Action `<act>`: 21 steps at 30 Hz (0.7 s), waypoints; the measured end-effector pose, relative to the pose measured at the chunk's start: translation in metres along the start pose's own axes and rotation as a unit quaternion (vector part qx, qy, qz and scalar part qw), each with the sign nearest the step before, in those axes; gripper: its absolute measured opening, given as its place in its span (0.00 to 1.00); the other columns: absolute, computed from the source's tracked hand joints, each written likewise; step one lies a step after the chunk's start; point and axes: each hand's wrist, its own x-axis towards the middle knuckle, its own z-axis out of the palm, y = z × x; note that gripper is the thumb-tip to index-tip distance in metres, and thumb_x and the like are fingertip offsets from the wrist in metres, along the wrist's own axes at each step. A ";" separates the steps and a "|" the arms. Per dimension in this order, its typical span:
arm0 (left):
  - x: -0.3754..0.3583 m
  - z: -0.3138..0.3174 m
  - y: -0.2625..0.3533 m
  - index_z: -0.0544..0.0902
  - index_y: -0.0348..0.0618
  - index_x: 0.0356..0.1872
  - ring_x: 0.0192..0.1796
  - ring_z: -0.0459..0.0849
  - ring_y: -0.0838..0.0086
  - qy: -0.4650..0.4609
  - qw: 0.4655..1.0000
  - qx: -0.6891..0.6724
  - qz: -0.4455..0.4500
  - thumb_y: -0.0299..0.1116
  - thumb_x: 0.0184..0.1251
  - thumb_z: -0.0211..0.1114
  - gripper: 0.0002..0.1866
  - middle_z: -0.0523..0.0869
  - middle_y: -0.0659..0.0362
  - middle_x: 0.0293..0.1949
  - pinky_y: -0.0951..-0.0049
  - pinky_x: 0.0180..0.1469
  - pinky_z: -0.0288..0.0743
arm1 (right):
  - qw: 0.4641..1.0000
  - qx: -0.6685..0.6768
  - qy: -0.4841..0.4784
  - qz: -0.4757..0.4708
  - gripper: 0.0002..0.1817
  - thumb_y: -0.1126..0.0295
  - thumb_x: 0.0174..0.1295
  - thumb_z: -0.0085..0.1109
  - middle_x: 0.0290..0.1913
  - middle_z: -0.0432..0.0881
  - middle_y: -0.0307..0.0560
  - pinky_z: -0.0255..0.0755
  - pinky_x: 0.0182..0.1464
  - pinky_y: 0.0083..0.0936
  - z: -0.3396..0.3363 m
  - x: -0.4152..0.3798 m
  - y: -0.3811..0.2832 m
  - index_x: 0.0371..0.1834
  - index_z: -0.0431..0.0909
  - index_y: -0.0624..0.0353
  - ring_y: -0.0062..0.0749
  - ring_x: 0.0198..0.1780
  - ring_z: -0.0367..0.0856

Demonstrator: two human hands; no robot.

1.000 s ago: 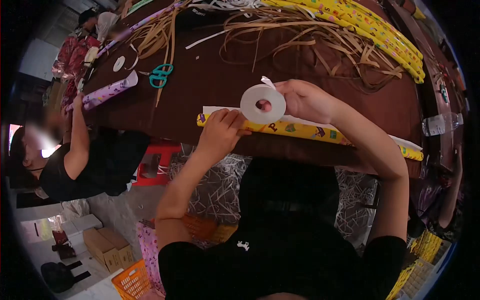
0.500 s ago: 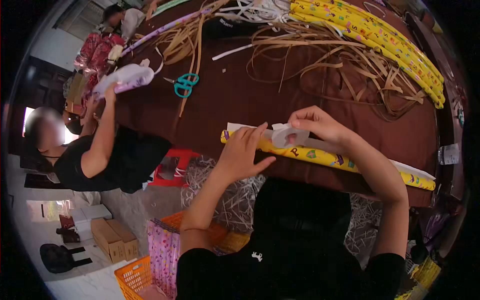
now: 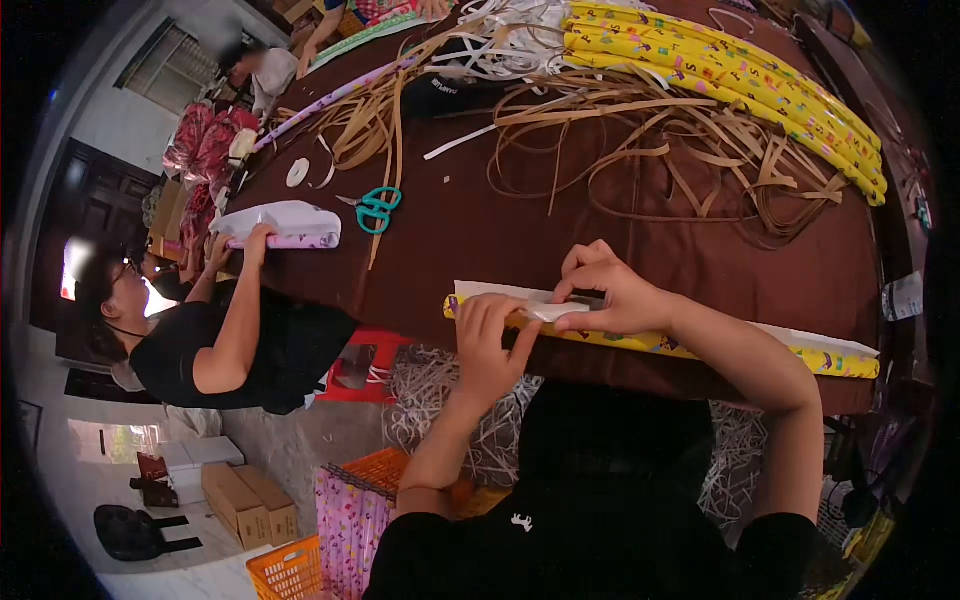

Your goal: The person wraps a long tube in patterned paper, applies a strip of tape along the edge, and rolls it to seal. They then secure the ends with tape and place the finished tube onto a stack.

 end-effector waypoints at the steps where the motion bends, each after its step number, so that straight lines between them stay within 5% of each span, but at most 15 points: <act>1: -0.004 0.002 0.007 0.80 0.38 0.42 0.44 0.79 0.56 0.027 0.999 -0.020 -0.021 0.30 0.59 0.71 0.13 0.81 0.52 0.41 0.60 0.50 0.71 | 1.000 -0.019 0.004 -0.019 0.17 0.56 0.51 0.76 0.38 0.76 0.38 0.58 0.53 0.29 0.000 0.000 0.000 0.38 0.86 0.54 0.31 0.46 0.69; 10: -0.007 -0.003 0.026 0.79 0.34 0.43 0.46 0.80 0.76 0.075 0.954 -0.245 -0.153 0.23 0.67 0.65 0.07 0.81 0.56 0.43 0.75 0.49 0.74 | 0.990 -0.058 0.024 -0.124 0.20 0.51 0.51 0.74 0.34 0.80 0.39 0.58 0.49 0.30 0.000 0.004 -0.003 0.39 0.86 0.54 0.31 0.44 0.71; 21: -0.012 -0.009 0.023 0.80 0.32 0.38 0.40 0.78 0.80 0.082 0.958 -0.258 -0.092 0.15 0.62 0.65 0.06 0.80 0.55 0.43 0.81 0.41 0.74 | 0.992 -0.050 0.009 -0.117 0.20 0.52 0.49 0.76 0.31 0.79 0.36 0.57 0.49 0.28 -0.001 0.003 -0.006 0.37 0.87 0.53 0.29 0.39 0.71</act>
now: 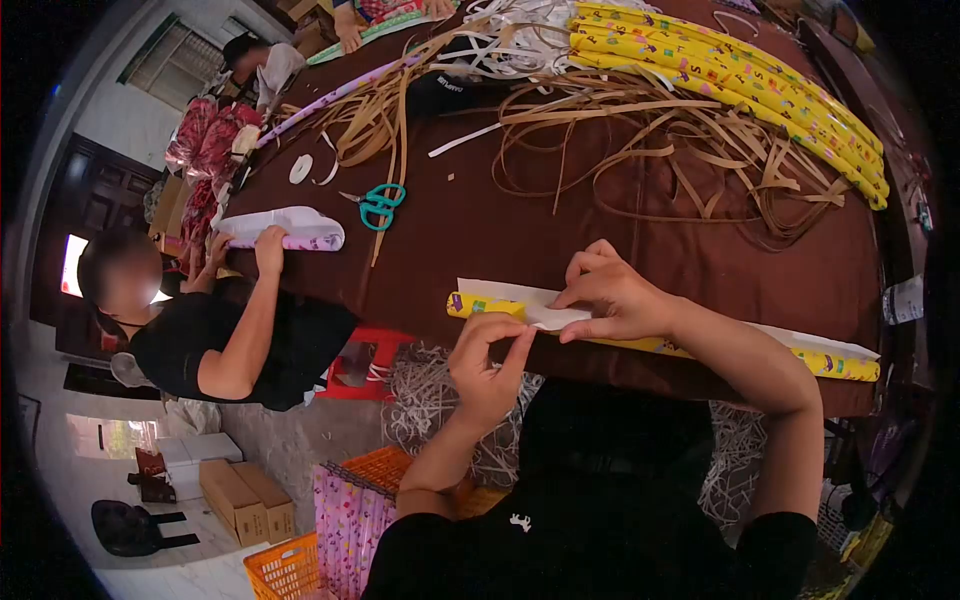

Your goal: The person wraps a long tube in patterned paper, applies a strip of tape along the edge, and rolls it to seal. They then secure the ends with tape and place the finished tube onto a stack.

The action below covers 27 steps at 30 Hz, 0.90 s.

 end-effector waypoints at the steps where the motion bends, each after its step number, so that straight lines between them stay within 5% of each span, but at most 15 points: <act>1: -0.001 -0.002 0.001 0.79 0.32 0.38 0.41 0.79 0.78 0.006 1.000 -0.012 -0.017 0.14 0.62 0.65 0.06 0.80 0.54 0.43 0.80 0.43 0.75 | 1.000 0.007 -0.010 0.013 0.20 0.52 0.49 0.76 0.30 0.78 0.35 0.57 0.49 0.28 0.000 -0.002 0.001 0.36 0.87 0.54 0.29 0.38 0.70; 3: 0.002 0.000 -0.002 0.79 0.32 0.40 0.42 0.80 0.76 0.050 0.997 -0.061 -0.003 0.13 0.62 0.65 0.07 0.80 0.53 0.43 0.78 0.46 0.76 | 0.996 0.064 0.023 0.061 0.18 0.52 0.48 0.77 0.29 0.77 0.34 0.57 0.50 0.28 0.001 -0.002 0.002 0.33 0.87 0.54 0.28 0.37 0.68; 6: 0.006 -0.006 -0.005 0.79 0.31 0.39 0.43 0.81 0.76 0.085 0.991 -0.083 -0.055 0.15 0.62 0.66 0.07 0.82 0.54 0.41 0.77 0.47 0.76 | 0.981 0.145 0.042 0.122 0.24 0.58 0.48 0.78 0.25 0.80 0.33 0.59 0.52 0.25 -0.004 -0.001 -0.002 0.43 0.78 0.57 0.22 0.39 0.72; 7: 0.008 -0.009 -0.008 0.79 0.32 0.39 0.42 0.81 0.77 0.088 0.990 -0.085 -0.065 0.15 0.63 0.66 0.07 0.82 0.56 0.40 0.77 0.48 0.76 | 0.946 0.240 0.002 0.218 0.29 0.61 0.48 0.78 0.24 0.81 0.34 0.62 0.50 0.23 -0.010 0.001 -0.010 0.48 0.71 0.57 0.18 0.36 0.75; 10: 0.009 -0.011 -0.014 0.79 0.33 0.39 0.43 0.82 0.79 0.088 0.987 -0.090 -0.104 0.17 0.63 0.66 0.06 0.83 0.58 0.38 0.79 0.47 0.76 | 0.917 0.327 -0.011 0.230 0.28 0.65 0.49 0.78 0.24 0.81 0.36 0.64 0.45 0.22 -0.006 0.002 -0.009 0.47 0.68 0.56 0.17 0.31 0.75; 17: 0.015 -0.027 -0.032 0.77 0.34 0.40 0.40 0.79 0.81 0.126 0.985 0.025 -0.112 0.20 0.62 0.69 0.09 0.82 0.61 0.36 0.80 0.46 0.73 | 0.873 0.369 -0.080 0.307 0.27 0.68 0.51 0.76 0.23 0.78 0.34 0.66 0.39 0.18 -0.021 0.005 -0.013 0.53 0.72 0.55 0.16 0.30 0.74; 24: 0.026 -0.045 -0.049 0.73 0.37 0.47 0.40 0.78 0.81 0.110 0.981 0.075 -0.142 0.19 0.58 0.69 0.18 0.81 0.61 0.34 0.78 0.47 0.71 | 0.900 0.341 -0.086 0.258 0.24 0.75 0.49 0.72 0.26 0.76 0.32 0.63 0.37 0.16 -0.025 0.005 -0.013 0.52 0.78 0.57 0.14 0.31 0.72; 27: 0.032 -0.048 -0.051 0.72 0.37 0.48 0.39 0.78 0.80 0.085 0.985 0.076 -0.133 0.18 0.58 0.68 0.18 0.81 0.61 0.33 0.78 0.46 0.71 | 0.909 0.312 -0.118 0.251 0.21 0.73 0.55 0.70 0.23 0.77 0.34 0.69 0.42 0.22 -0.028 0.003 -0.011 0.53 0.79 0.54 0.15 0.31 0.74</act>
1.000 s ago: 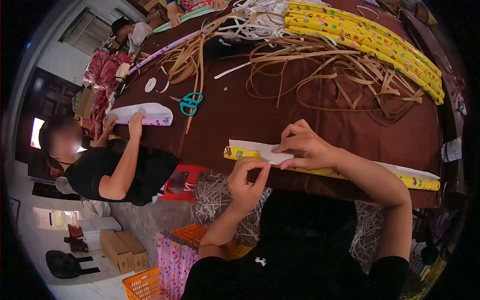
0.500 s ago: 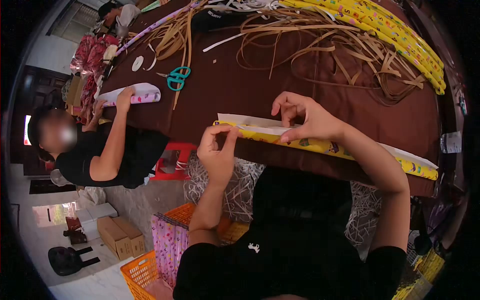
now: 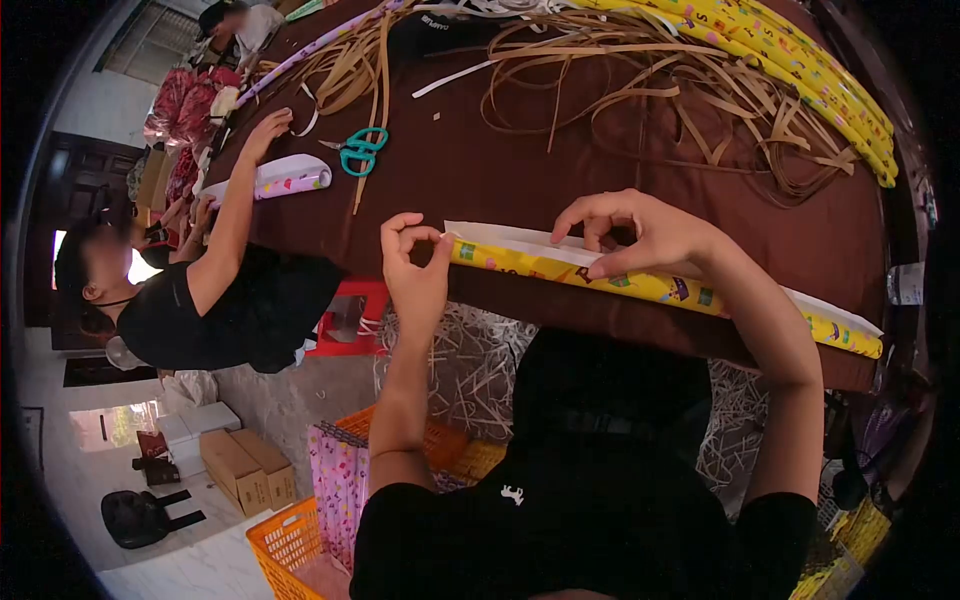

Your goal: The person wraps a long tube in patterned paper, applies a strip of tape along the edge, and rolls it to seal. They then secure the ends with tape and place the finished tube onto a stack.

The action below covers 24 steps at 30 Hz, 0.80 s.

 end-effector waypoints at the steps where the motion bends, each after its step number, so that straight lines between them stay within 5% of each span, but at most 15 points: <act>1: 0.003 0.000 -0.001 0.72 0.37 0.49 0.38 0.78 0.80 -0.015 1.000 0.009 -0.002 0.18 0.58 0.67 0.18 0.81 0.61 0.32 0.78 0.46 0.71 | 0.999 -0.030 0.004 -0.016 0.18 0.72 0.57 0.68 0.23 0.77 0.35 0.68 0.41 0.22 -0.001 0.000 0.002 0.52 0.82 0.53 0.16 0.30 0.73; 8: 0.013 0.000 0.001 0.73 0.38 0.49 0.34 0.79 0.80 -0.054 0.997 0.047 -0.029 0.18 0.57 0.67 0.19 0.82 0.61 0.28 0.77 0.43 0.73 | 0.979 -0.181 0.012 -0.096 0.12 0.68 0.61 0.63 0.22 0.75 0.34 0.53 0.50 0.23 -0.006 0.002 0.009 0.47 0.89 0.51 0.20 0.31 0.62; 12: 0.016 0.000 -0.008 0.74 0.39 0.49 0.33 0.79 0.81 -0.061 0.997 0.048 -0.027 0.19 0.57 0.66 0.18 0.82 0.61 0.28 0.77 0.40 0.73 | 0.960 -0.253 0.049 -0.108 0.10 0.63 0.65 0.60 0.19 0.72 0.38 0.55 0.52 0.27 -0.002 0.003 0.015 0.44 0.89 0.47 0.25 0.29 0.62; 20: 0.025 -0.003 -0.023 0.76 0.44 0.49 0.33 0.80 0.76 -0.094 0.987 0.126 0.012 0.21 0.56 0.67 0.19 0.81 0.62 0.27 0.73 0.41 0.71 | 0.863 -0.437 0.101 -0.232 0.09 0.63 0.54 0.65 0.19 0.78 0.37 0.57 0.47 0.32 0.005 0.004 0.012 0.35 0.90 0.48 0.31 0.30 0.66; 24: 0.029 -0.004 -0.017 0.77 0.48 0.49 0.37 0.80 0.73 -0.101 0.980 0.169 -0.034 0.23 0.56 0.67 0.19 0.81 0.65 0.28 0.68 0.50 0.65 | 0.840 -0.471 0.116 -0.243 0.08 0.64 0.54 0.65 0.18 0.78 0.37 0.58 0.47 0.33 0.007 0.007 0.014 0.33 0.90 0.49 0.32 0.31 0.66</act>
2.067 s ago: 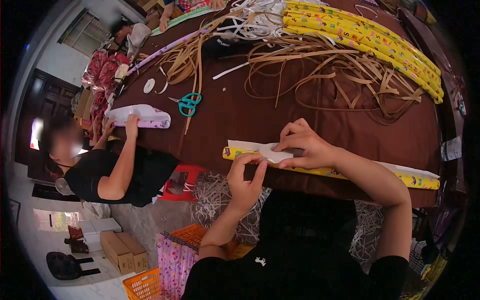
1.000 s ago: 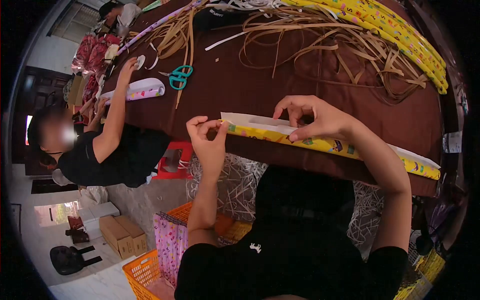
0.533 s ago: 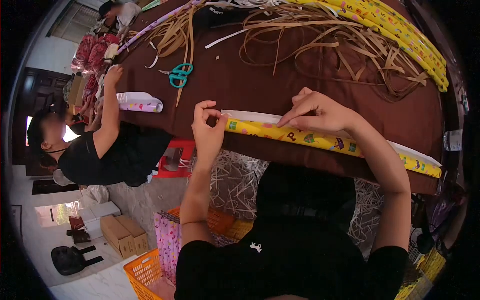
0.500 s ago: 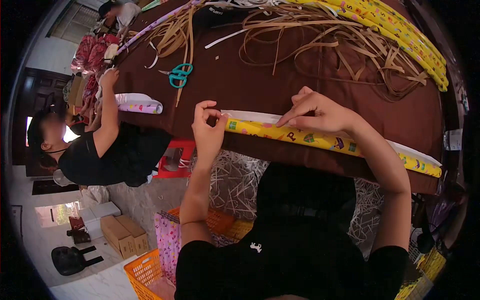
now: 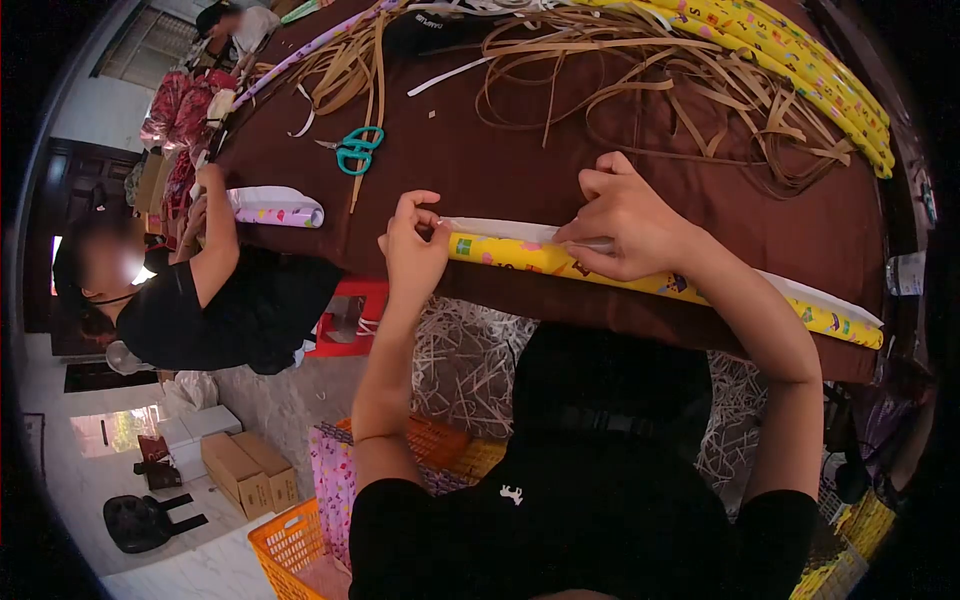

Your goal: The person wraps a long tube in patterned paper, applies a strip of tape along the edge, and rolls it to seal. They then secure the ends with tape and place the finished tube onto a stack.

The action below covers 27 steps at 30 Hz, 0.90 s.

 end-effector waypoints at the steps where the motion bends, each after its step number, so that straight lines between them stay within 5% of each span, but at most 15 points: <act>1: 0.001 -0.001 -0.001 0.77 0.50 0.49 0.39 0.80 0.73 -0.002 1.000 0.028 0.000 0.24 0.56 0.67 0.19 0.81 0.66 0.28 0.67 0.53 0.63 | 1.000 -0.017 0.011 -0.010 0.08 0.64 0.53 0.65 0.18 0.78 0.37 0.58 0.47 0.34 0.001 0.001 -0.001 0.33 0.89 0.50 0.32 0.31 0.67; 2: 0.002 -0.001 -0.002 0.77 0.50 0.49 0.39 0.80 0.73 -0.003 1.000 0.028 0.000 0.24 0.56 0.67 0.19 0.81 0.66 0.28 0.67 0.53 0.63 | 0.999 -0.033 0.021 -0.019 0.08 0.64 0.52 0.65 0.18 0.78 0.37 0.58 0.48 0.34 0.002 0.001 -0.001 0.32 0.89 0.51 0.32 0.32 0.67; 4: 0.004 -0.002 -0.003 0.76 0.40 0.50 0.32 0.80 0.80 -0.002 0.998 0.035 0.044 0.18 0.61 0.63 0.16 0.81 0.61 0.29 0.78 0.35 0.74 | 0.999 -0.037 0.030 -0.026 0.08 0.64 0.52 0.65 0.18 0.78 0.37 0.58 0.48 0.35 0.004 0.000 0.000 0.32 0.89 0.51 0.32 0.32 0.67; 13: 0.008 -0.004 -0.003 0.76 0.40 0.48 0.29 0.80 0.81 -0.021 0.999 0.031 0.036 0.19 0.58 0.65 0.16 0.81 0.61 0.27 0.78 0.32 0.74 | 0.999 -0.049 0.014 -0.013 0.07 0.63 0.52 0.64 0.17 0.77 0.36 0.58 0.50 0.35 0.004 0.000 0.002 0.29 0.89 0.50 0.32 0.34 0.68; 17: 0.011 -0.005 -0.001 0.76 0.40 0.48 0.28 0.80 0.81 -0.025 0.998 0.047 0.026 0.21 0.57 0.67 0.17 0.81 0.61 0.26 0.78 0.31 0.74 | 0.997 -0.067 0.017 -0.015 0.07 0.63 0.52 0.64 0.15 0.75 0.36 0.58 0.50 0.35 0.008 0.001 0.002 0.26 0.88 0.51 0.32 0.34 0.68; 19: 0.012 -0.007 0.006 0.77 0.50 0.47 0.38 0.80 0.73 -0.049 0.996 0.061 -0.031 0.27 0.53 0.69 0.19 0.82 0.66 0.27 0.65 0.50 0.63 | 0.997 -0.074 0.017 -0.013 0.06 0.63 0.52 0.64 0.15 0.74 0.36 0.59 0.50 0.35 0.008 0.002 0.001 0.25 0.88 0.51 0.32 0.34 0.68; 27: 0.021 -0.001 0.002 0.77 0.50 0.46 0.34 0.82 0.71 -0.067 0.994 0.076 -0.039 0.27 0.53 0.69 0.18 0.82 0.66 0.25 0.64 0.51 0.63 | 0.995 -0.102 0.016 -0.008 0.09 0.65 0.50 0.64 0.13 0.72 0.37 0.60 0.50 0.35 0.013 0.003 -0.001 0.15 0.82 0.53 0.33 0.34 0.68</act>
